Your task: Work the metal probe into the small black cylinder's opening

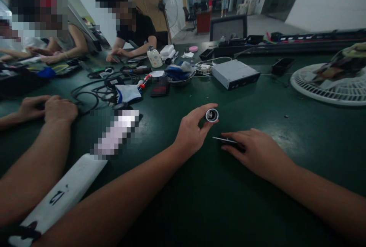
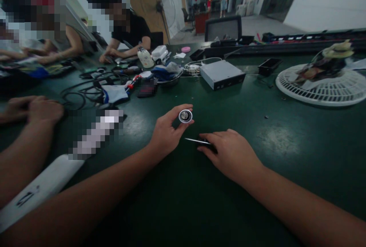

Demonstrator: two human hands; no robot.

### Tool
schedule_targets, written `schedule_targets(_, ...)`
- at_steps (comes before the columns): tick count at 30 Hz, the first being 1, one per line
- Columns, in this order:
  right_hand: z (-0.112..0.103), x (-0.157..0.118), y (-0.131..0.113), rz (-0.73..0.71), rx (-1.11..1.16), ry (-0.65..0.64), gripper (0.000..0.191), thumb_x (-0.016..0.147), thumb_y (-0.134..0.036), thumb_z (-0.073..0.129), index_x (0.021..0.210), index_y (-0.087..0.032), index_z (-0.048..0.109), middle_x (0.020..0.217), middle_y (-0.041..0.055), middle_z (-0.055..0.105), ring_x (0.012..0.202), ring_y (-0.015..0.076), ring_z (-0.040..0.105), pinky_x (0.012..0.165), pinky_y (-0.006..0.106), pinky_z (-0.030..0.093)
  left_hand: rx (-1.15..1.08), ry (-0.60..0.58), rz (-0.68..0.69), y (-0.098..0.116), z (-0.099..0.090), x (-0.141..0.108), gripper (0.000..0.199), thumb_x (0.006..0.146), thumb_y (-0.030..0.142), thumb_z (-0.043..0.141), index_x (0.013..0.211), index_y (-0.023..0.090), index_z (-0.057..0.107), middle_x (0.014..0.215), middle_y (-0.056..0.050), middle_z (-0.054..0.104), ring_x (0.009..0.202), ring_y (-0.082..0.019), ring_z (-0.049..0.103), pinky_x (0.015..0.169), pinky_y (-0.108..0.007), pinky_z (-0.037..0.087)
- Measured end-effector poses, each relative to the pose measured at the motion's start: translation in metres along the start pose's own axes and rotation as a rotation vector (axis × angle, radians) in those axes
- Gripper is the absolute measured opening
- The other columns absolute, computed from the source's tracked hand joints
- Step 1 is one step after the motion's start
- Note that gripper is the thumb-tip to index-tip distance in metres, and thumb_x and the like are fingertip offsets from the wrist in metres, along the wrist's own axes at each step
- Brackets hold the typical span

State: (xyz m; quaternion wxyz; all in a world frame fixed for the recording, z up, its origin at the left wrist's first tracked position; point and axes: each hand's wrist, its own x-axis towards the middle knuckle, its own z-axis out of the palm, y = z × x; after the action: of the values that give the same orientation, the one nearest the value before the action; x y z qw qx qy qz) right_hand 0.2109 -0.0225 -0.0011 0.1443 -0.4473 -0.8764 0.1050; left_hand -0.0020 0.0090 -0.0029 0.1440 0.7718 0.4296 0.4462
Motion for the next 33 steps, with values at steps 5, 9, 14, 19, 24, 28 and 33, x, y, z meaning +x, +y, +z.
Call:
schedule_targets(5, -0.0023, 0.0001, -0.0005, 0.000, 0.074, -0.020, 0.024, 0.094, -0.028, 0.054, 0.115, -0.025, 0.065, 0.102, 0.0021, 0.070, 0.081, 0.0189, 0.065, 0.070, 0.036, 0.050, 0.004, -0.005, 0.037, -0.0014, -0.0001, -0.0009, 0.034, 0.090, 0.019, 0.065, 0.124, 0.022, 0.060, 0.120, -0.004, 0.070, 0.111, -0.017, 0.065, 0.099, -0.032, 0.050)
schedule_targets(9, -0.0035, -0.0017, -0.0020, 0.024, 0.159, 0.020, 0.015, 0.093, -0.026, 0.053, 0.104, -0.022, 0.062, 0.094, 0.0020, 0.066, 0.069, 0.0149, 0.061, 0.060, 0.030, 0.045, 0.014, -0.012, 0.075, -0.0024, -0.0008, -0.0007, 0.034, 0.090, 0.019, 0.064, 0.124, 0.022, 0.060, 0.120, -0.005, 0.070, 0.111, -0.017, 0.065, 0.099, -0.034, 0.051)
schedule_targets(14, -0.0069, -0.0026, -0.0004, 0.058, 0.237, 0.098, 0.011, 0.093, -0.025, 0.052, 0.086, -0.022, 0.060, 0.074, -0.0002, 0.061, 0.061, 0.0136, 0.055, 0.055, 0.028, 0.040, 0.026, -0.046, 0.110, -0.0013, -0.0023, -0.0001, 0.035, 0.090, 0.014, 0.063, 0.125, 0.021, 0.060, 0.121, -0.004, 0.069, 0.113, -0.016, 0.064, 0.100, -0.032, 0.050)
schedule_targets(19, -0.0101, -0.0017, -0.0006, 0.085, 0.293, 0.140, 0.017, 0.096, -0.029, 0.050, 0.094, -0.022, 0.065, 0.077, 0.0005, 0.065, 0.062, 0.0136, 0.057, 0.056, 0.028, 0.042, 0.021, -0.070, 0.113, -0.0005, -0.0023, -0.0009, 0.037, 0.091, 0.016, 0.062, 0.128, 0.022, 0.059, 0.123, -0.006, 0.068, 0.113, -0.018, 0.064, 0.100, -0.036, 0.051)
schedule_targets(24, -0.0102, -0.0006, 0.0004, 0.071, 0.343, 0.179, 0.020, 0.097, -0.027, 0.051, 0.106, -0.022, 0.068, 0.089, 0.0025, 0.070, 0.070, 0.0149, 0.063, 0.059, 0.028, 0.046, 0.019, -0.098, 0.107, -0.0003, -0.0014, -0.0016, 0.037, 0.094, 0.020, 0.059, 0.131, 0.022, 0.057, 0.125, -0.007, 0.068, 0.114, -0.018, 0.064, 0.100, -0.037, 0.052)
schedule_targets(28, -0.0092, 0.0004, 0.0037, 0.140, 0.397, 0.195, 0.019, 0.095, -0.031, 0.056, 0.106, -0.025, 0.070, 0.086, 0.0014, 0.072, 0.066, 0.0146, 0.064, 0.055, 0.027, 0.046, 0.031, -0.116, 0.103, -0.0004, -0.0018, -0.0018, 0.039, 0.093, 0.019, 0.060, 0.132, 0.022, 0.057, 0.128, -0.007, 0.067, 0.117, -0.019, 0.064, 0.102, -0.037, 0.052)
schedule_targets(33, -0.0064, 0.0013, 0.0073, 0.228, 0.435, 0.219, 0.022, 0.090, -0.037, 0.064, 0.106, -0.025, 0.071, 0.077, 0.0009, 0.072, 0.055, 0.0137, 0.061, 0.047, 0.026, 0.044, 0.042, -0.131, 0.127, -0.0013, -0.0008, -0.0024, 0.042, 0.091, 0.014, 0.060, 0.133, 0.019, 0.056, 0.131, -0.007, 0.066, 0.120, -0.018, 0.062, 0.105, -0.038, 0.051)
